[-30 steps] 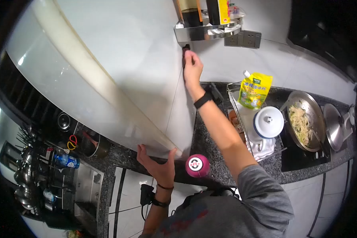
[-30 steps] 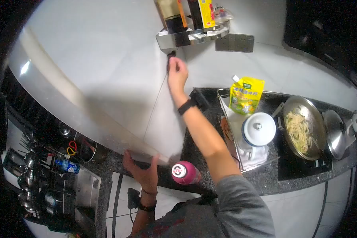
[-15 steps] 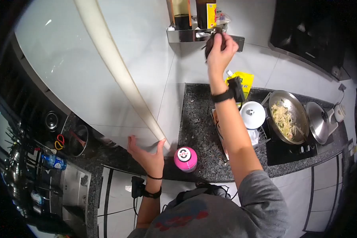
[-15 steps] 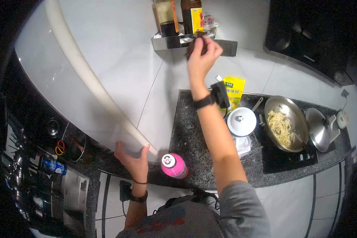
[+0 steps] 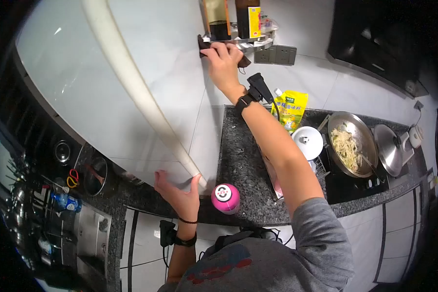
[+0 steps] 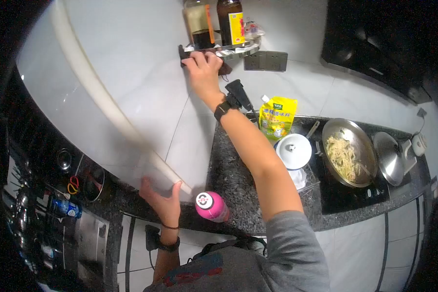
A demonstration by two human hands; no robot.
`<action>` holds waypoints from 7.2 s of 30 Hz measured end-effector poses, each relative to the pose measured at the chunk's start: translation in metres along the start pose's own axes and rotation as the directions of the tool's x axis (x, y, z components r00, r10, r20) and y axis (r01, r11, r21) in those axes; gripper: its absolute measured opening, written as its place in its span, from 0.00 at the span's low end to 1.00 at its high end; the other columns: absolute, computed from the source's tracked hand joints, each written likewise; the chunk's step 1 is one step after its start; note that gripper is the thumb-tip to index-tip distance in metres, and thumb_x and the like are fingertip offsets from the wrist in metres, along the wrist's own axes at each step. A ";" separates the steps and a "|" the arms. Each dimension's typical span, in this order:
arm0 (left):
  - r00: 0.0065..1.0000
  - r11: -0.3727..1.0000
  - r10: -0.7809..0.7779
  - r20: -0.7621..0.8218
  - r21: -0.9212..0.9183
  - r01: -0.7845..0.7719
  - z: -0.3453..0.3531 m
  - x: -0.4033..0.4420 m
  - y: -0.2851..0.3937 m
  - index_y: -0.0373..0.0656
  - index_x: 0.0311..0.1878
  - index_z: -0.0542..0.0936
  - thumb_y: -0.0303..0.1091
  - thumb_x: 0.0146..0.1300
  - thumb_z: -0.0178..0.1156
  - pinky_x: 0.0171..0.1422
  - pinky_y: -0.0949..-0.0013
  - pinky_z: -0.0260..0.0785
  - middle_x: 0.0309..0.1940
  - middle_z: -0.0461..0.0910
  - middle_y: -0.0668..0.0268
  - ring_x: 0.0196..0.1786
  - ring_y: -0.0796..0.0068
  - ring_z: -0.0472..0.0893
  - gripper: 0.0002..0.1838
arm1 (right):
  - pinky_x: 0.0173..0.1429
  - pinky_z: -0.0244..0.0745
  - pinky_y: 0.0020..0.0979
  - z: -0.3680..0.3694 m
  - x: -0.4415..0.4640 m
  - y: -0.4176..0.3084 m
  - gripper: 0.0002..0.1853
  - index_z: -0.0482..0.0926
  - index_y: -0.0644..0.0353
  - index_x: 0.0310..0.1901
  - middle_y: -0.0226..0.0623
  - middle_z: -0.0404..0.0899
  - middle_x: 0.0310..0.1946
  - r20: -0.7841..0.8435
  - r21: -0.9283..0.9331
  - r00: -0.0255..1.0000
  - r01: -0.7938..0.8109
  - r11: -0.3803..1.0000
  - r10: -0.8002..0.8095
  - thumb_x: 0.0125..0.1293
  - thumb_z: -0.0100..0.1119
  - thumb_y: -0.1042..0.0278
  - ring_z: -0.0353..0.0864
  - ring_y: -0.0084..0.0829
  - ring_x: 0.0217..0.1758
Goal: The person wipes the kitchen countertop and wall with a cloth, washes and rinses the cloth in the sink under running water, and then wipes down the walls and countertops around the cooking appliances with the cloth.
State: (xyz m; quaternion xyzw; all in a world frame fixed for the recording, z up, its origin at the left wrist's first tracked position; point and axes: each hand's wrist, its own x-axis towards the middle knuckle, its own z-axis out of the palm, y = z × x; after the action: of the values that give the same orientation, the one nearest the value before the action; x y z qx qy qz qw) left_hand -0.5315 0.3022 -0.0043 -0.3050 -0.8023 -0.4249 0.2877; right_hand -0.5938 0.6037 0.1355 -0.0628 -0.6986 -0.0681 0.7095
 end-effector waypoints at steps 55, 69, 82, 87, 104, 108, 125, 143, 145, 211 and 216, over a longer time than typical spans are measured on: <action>0.949 0.954 -0.265 0.174 0.191 0.231 -0.007 -0.015 -0.008 0.35 0.51 0.72 0.31 0.40 0.74 0.58 0.57 0.60 0.46 0.73 0.58 0.51 0.59 0.72 0.32 | 0.66 0.40 0.58 0.073 -0.400 0.072 0.28 0.62 0.53 0.61 0.47 0.52 0.65 0.490 -0.774 0.310 -0.273 0.571 0.814 0.62 0.46 0.49 0.44 0.52 0.70; 0.980 0.990 -0.134 0.147 -0.014 0.138 -0.003 -0.004 -0.005 0.39 0.66 0.49 0.42 0.51 0.68 0.66 0.53 0.52 0.62 0.50 0.55 0.66 0.57 0.55 0.46 | 0.66 0.47 0.51 -0.058 -0.391 -0.022 0.22 0.62 0.51 0.60 0.42 0.55 0.65 0.782 -0.532 0.269 -0.181 0.827 0.562 0.66 0.40 0.54 0.53 0.47 0.66; 0.870 0.870 -0.059 0.490 -0.403 0.286 -0.023 -0.078 0.024 0.37 0.66 0.49 0.40 0.45 0.72 0.68 0.57 0.49 0.64 0.54 0.48 0.66 0.56 0.58 0.51 | 0.63 0.56 0.43 -0.190 -0.373 -0.083 0.19 0.72 0.46 0.55 0.38 0.65 0.61 0.851 -0.415 0.225 -0.266 0.870 0.475 0.60 0.51 0.61 0.61 0.42 0.63; 0.863 0.881 -0.024 0.505 -0.397 0.257 -0.013 -0.095 0.012 0.35 0.66 0.46 0.37 0.43 0.73 0.69 0.59 0.50 0.63 0.52 0.43 0.65 0.54 0.59 0.54 | 0.49 0.63 0.41 -0.221 -0.361 -0.101 0.13 0.79 0.43 0.44 0.30 0.73 0.41 0.824 -0.416 0.339 -0.181 0.891 0.454 0.57 0.51 0.60 0.70 0.36 0.47; 0.901 0.647 -0.008 0.434 -0.685 0.336 0.039 -0.196 0.123 0.37 0.56 0.55 0.28 0.53 0.62 0.46 0.68 0.67 0.50 0.64 0.53 0.47 0.66 0.71 0.31 | 0.43 0.62 0.39 -0.416 -0.337 -0.110 0.15 0.77 0.51 0.44 0.35 0.70 0.35 0.789 -0.376 0.386 -0.312 0.872 0.478 0.53 0.58 0.62 0.67 0.38 0.41; 0.661 0.640 -0.090 0.745 -0.466 0.611 0.094 -0.238 0.121 0.36 0.57 0.61 0.31 0.55 0.63 0.45 0.71 0.70 0.51 0.67 0.55 0.48 0.71 0.73 0.29 | 0.43 0.63 0.41 -0.463 -0.355 -0.057 0.15 0.77 0.48 0.45 0.34 0.72 0.38 0.664 -0.577 0.380 -0.288 0.765 0.644 0.54 0.58 0.63 0.69 0.40 0.41; 0.731 0.751 -0.334 0.594 -0.301 0.588 0.172 -0.251 0.098 0.36 0.39 0.73 0.32 0.56 0.62 0.44 0.70 0.70 0.34 0.78 0.63 0.36 0.74 0.77 0.12 | 0.48 0.57 0.49 -0.401 -0.361 0.008 0.37 0.59 0.41 0.63 0.41 0.62 0.52 0.633 -0.605 0.220 -0.459 0.651 0.743 0.49 0.53 0.76 0.59 0.51 0.51; 0.579 0.584 -0.395 0.714 -0.291 0.758 0.118 -0.245 0.067 0.40 0.64 0.54 0.33 0.55 0.62 0.52 0.67 0.70 0.57 0.67 0.50 0.50 0.65 0.76 0.37 | 0.44 0.65 0.48 -0.279 -0.369 -0.039 0.18 0.69 0.55 0.49 0.38 0.68 0.46 0.782 -0.541 0.230 -0.209 0.814 0.579 0.58 0.53 0.60 0.65 0.46 0.50; 0.553 0.540 -0.390 0.736 -0.304 0.785 0.117 -0.251 0.060 0.40 0.64 0.55 0.32 0.55 0.62 0.51 0.67 0.70 0.56 0.67 0.50 0.50 0.65 0.76 0.36 | 0.45 0.66 0.45 -0.268 -0.357 -0.047 0.17 0.69 0.51 0.52 0.34 0.68 0.45 0.794 -0.538 0.203 -0.206 0.817 0.574 0.59 0.47 0.66 0.67 0.42 0.51; 0.147 0.123 -0.954 -0.262 0.106 0.987 0.118 -0.211 -0.087 0.31 0.51 0.60 0.50 0.68 0.38 0.45 0.45 0.68 0.39 0.73 0.36 0.44 0.40 0.75 0.26 | 0.66 0.48 0.55 -0.338 -0.378 0.070 0.24 0.61 0.51 0.62 0.50 0.54 0.65 0.736 -0.589 0.272 -0.193 0.784 0.620 0.65 0.42 0.56 0.52 0.55 0.67; 0.156 0.151 -0.950 -0.272 0.039 0.988 0.128 -0.225 -0.103 0.31 0.50 0.60 0.48 0.68 0.38 0.46 0.45 0.68 0.38 0.73 0.35 0.44 0.39 0.75 0.25 | 0.68 0.45 0.55 -0.423 -0.370 -0.003 0.26 0.58 0.50 0.64 0.49 0.47 0.68 0.673 -0.694 0.151 -0.209 0.689 0.724 0.65 0.43 0.55 0.46 0.56 0.70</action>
State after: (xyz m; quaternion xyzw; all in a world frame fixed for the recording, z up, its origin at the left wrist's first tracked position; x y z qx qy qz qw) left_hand -0.4872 0.3104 -0.2797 0.3550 -0.8183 -0.4494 0.0484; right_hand -0.1837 0.5264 -0.2409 -0.4703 -0.8718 0.0560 0.1254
